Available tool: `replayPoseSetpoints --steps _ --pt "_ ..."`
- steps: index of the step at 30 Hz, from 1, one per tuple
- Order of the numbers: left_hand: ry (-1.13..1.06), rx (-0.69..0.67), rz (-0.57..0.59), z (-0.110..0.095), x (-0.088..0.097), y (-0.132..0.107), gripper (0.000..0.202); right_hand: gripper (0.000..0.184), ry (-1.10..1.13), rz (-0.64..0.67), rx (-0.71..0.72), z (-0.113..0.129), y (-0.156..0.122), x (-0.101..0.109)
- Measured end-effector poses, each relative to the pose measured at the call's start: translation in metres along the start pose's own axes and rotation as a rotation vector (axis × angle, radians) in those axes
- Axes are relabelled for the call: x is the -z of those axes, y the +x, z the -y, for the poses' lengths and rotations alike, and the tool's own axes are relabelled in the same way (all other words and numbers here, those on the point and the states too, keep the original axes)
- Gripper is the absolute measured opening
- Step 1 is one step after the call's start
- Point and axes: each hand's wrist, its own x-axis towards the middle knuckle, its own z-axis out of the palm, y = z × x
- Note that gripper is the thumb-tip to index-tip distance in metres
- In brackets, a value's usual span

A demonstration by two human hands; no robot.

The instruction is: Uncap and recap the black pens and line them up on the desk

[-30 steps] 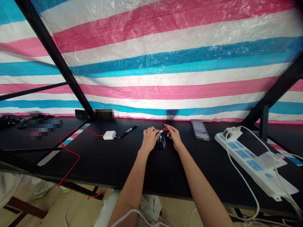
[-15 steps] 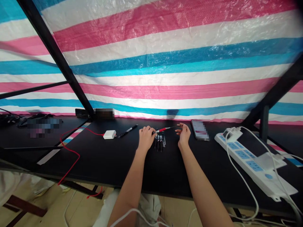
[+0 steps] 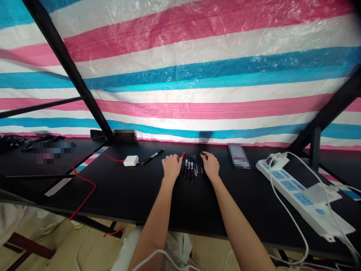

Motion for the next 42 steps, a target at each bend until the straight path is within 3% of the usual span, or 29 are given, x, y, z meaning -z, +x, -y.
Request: replayPoseSetpoints --steps 4,10,13,19,21,24,27,29,32,34,39,42 --pt "-0.025 -0.006 0.057 -0.002 0.002 0.000 0.029 0.029 -0.203 0.090 0.166 0.006 -0.007 -0.003" --pt "-0.057 -0.027 0.096 -0.006 0.005 -0.002 0.024 0.027 -0.215 0.128 0.251 0.007 -0.008 -0.003" --pt "-0.050 0.056 0.055 -0.005 0.007 -0.001 0.026 0.028 -0.207 0.127 0.271 0.008 -0.008 -0.004" --pt "0.106 0.213 -0.230 0.035 0.001 0.013 0.030 0.028 -0.189 0.117 0.247 0.007 -0.008 -0.005" --pt "0.161 0.287 -0.229 0.051 -0.003 0.018 0.039 0.028 -0.180 0.119 0.242 0.007 -0.007 -0.005" --pt "0.187 0.380 -0.135 0.063 -0.004 0.018 0.038 0.029 -0.171 0.122 0.231 0.007 -0.006 -0.006" --pt "0.276 0.312 -0.139 0.056 0.002 0.011 0.028 0.029 -0.167 0.120 0.232 0.007 -0.005 -0.007" --pt "0.275 0.286 -0.076 0.046 0.007 0.007 0.023 0.028 -0.157 0.116 0.232 0.007 -0.006 -0.007" --pt "0.193 0.247 0.035 0.032 0.012 0.005 0.022 0.027 -0.115 0.104 0.224 0.008 -0.007 -0.006" --pt "0.093 0.185 0.043 0.024 0.013 0.006 0.022 0.027 -0.047 0.090 0.187 0.009 -0.006 -0.005" --pt "-0.142 -0.215 -0.059 -0.001 0.012 0.004 0.021 0.045 0.379 0.076 0.024 0.009 0.001 -0.008" --pt "-0.220 -0.340 -0.054 -0.015 0.009 0.000 0.020 0.055 0.662 0.094 0.014 0.007 0.005 -0.010"
